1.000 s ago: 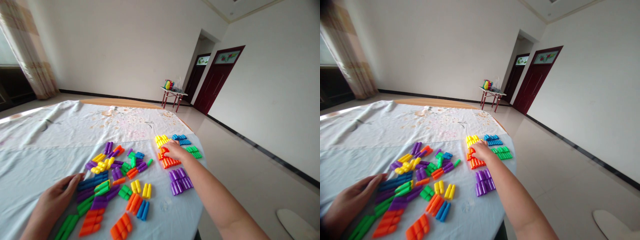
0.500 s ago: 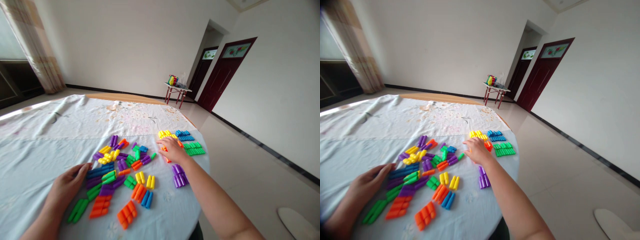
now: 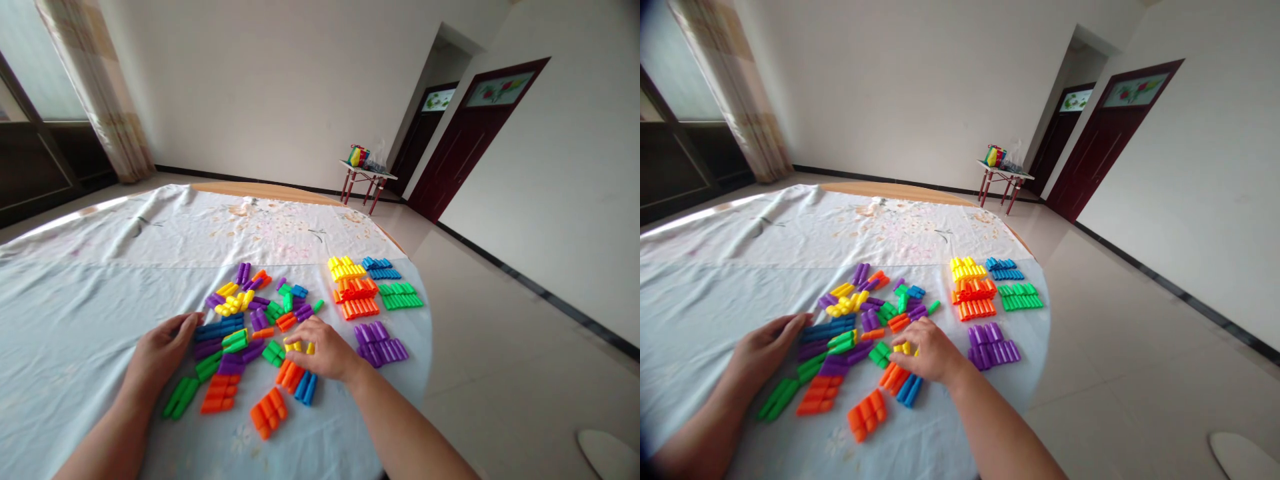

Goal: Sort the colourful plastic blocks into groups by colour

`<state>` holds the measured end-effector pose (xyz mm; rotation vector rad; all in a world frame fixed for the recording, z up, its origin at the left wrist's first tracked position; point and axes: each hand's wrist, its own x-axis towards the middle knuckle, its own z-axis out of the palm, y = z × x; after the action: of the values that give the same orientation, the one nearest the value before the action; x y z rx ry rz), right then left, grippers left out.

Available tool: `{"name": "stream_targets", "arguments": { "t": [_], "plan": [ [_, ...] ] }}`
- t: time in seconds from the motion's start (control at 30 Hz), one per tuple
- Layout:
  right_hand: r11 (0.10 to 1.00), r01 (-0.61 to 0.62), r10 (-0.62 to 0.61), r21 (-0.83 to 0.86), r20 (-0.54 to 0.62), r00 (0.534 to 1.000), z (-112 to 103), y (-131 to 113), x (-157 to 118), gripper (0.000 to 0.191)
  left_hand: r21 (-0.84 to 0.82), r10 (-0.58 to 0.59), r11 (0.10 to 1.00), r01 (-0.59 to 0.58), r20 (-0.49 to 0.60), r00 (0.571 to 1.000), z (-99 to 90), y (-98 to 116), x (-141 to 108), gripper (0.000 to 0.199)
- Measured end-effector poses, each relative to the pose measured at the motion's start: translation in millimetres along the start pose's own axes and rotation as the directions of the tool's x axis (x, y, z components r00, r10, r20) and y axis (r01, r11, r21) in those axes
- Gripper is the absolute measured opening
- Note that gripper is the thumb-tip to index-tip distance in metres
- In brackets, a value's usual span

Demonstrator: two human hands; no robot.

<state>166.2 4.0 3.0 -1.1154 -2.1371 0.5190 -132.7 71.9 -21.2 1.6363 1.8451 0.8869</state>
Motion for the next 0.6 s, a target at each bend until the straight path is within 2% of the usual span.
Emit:
{"name": "stream_targets", "arguments": {
  "t": [0.2, 0.3, 0.4, 0.6],
  "plan": [
    [0.998, 0.022, -0.010, -0.053, 0.205, 0.979, -8.8, -0.8, -10.1, 0.034, 0.005, -0.028, 1.000, 0.028, 0.030, 0.999, -1.4, -6.7, 5.8, 0.053],
    [0.998, 0.021, -0.008, -0.053, 0.241, 0.970, -7.4, 3.0, -12.5, 0.036, 0.012, -0.053, 0.999, 0.052, 0.034, 0.998, -1.7, -8.1, 7.4, 0.053],
    [0.999, -0.002, 0.010, -0.042, 0.201, 0.980, -2.9, 5.2, -11.8, 0.029, 0.018, -0.058, 0.998, 0.057, 0.028, 0.998, -1.1, -7.9, 7.7, 0.052],
    [0.997, -0.073, 0.074, -0.024, 0.040, 0.996, 7.5, 4.4, -12.0, 0.016, -0.009, -0.046, 0.999, 0.046, 0.009, 0.999, -1.9, 0.3, 1.0, 0.048]
  ]
}}
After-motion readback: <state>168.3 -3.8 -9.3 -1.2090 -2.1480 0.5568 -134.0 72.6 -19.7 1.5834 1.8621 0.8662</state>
